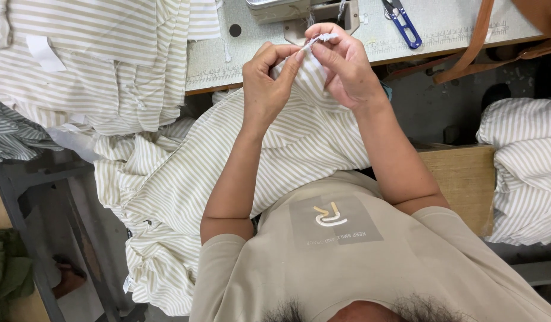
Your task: Trimming loose threads from striped garments using a thread nipper and stacking them at a sewing workstation.
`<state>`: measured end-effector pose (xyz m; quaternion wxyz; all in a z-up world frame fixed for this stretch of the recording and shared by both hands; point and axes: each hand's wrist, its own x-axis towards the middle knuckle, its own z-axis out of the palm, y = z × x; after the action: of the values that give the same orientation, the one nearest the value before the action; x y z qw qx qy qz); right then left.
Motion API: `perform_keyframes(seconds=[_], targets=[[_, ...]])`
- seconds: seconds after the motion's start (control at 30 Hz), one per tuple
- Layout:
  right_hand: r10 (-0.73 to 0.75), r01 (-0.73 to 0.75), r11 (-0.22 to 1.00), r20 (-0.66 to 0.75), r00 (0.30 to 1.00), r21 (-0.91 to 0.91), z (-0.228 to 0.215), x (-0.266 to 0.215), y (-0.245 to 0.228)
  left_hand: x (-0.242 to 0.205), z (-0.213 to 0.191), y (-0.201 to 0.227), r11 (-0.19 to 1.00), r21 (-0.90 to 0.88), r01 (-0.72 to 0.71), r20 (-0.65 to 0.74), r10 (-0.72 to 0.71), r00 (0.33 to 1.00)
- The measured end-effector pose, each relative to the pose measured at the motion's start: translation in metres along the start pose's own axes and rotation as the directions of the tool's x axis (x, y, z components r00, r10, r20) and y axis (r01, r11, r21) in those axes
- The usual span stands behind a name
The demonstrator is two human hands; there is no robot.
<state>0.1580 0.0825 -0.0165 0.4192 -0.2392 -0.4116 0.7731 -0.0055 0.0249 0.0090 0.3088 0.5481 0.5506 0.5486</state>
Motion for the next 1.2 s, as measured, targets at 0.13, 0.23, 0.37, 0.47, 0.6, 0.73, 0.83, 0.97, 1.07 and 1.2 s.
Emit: perform_keyframes(seconds=[0.13, 0.23, 0.37, 0.47, 0.6, 0.73, 0.83, 0.97, 1.07, 1.2], targets=[[0.021, -0.028, 0.982, -0.039, 0.999, -0.186, -0.003, 0.001, -0.002, -0.004, 0.003, -0.003, 0.995, 0.084, -0.062, 0.008, 0.062, 0.998], [-0.012, 0.006, 0.978, -0.031, 0.999, -0.21, -0.003, 0.003, 0.0, -0.005, 0.004, -0.008, 0.973, 0.142, -0.184, -0.026, 0.189, 0.982], [-0.086, 0.056, 0.925, -0.064, 0.994, -0.376, -0.008, 0.008, 0.011, -0.003, 0.001, -0.018, 0.953, 0.22, -0.208, -0.054, 0.225, 0.973], [-0.224, 0.169, 0.827, -0.039, 0.974, -0.535, 0.002, 0.016, 0.003, 0.017, -0.008, -0.028, 0.95, 0.253, -0.182, -0.014, 0.191, 0.981], [-0.485, 0.332, 0.587, 0.007, 0.874, -0.739, 0.006, 0.047, -0.002, 0.07, -0.014, -0.043, 0.879, 0.376, -0.294, 0.082, 0.284, 0.955], [-0.669, 0.313, 0.418, -0.056, 0.741, -0.853, -0.009, 0.089, 0.013, 0.123, 0.004, -0.075, 0.911, 0.255, -0.326, 0.04, 0.326, 0.944], [-0.699, 0.147, 0.437, -0.231, 0.677, -0.888, -0.024, 0.114, 0.026, 0.148, 0.016, -0.099, 0.873, 0.292, -0.39, 0.021, 0.402, 0.915], [-0.588, 0.034, 0.615, -0.429, 0.686, -0.788, -0.027, 0.123, 0.034, 0.16, 0.019, -0.124, 0.877, 0.354, -0.323, -0.013, 0.351, 0.936], [-0.583, 0.11, 0.676, -0.437, 0.685, -0.729, -0.028, 0.125, 0.038, 0.162, 0.018, -0.122, 0.873, 0.373, -0.314, -0.009, 0.341, 0.94], [-0.567, 0.117, 0.726, -0.492, 0.661, -0.678, -0.025, 0.13, 0.037, 0.165, 0.017, -0.125, 0.865, 0.396, -0.31, -0.017, 0.344, 0.939]])
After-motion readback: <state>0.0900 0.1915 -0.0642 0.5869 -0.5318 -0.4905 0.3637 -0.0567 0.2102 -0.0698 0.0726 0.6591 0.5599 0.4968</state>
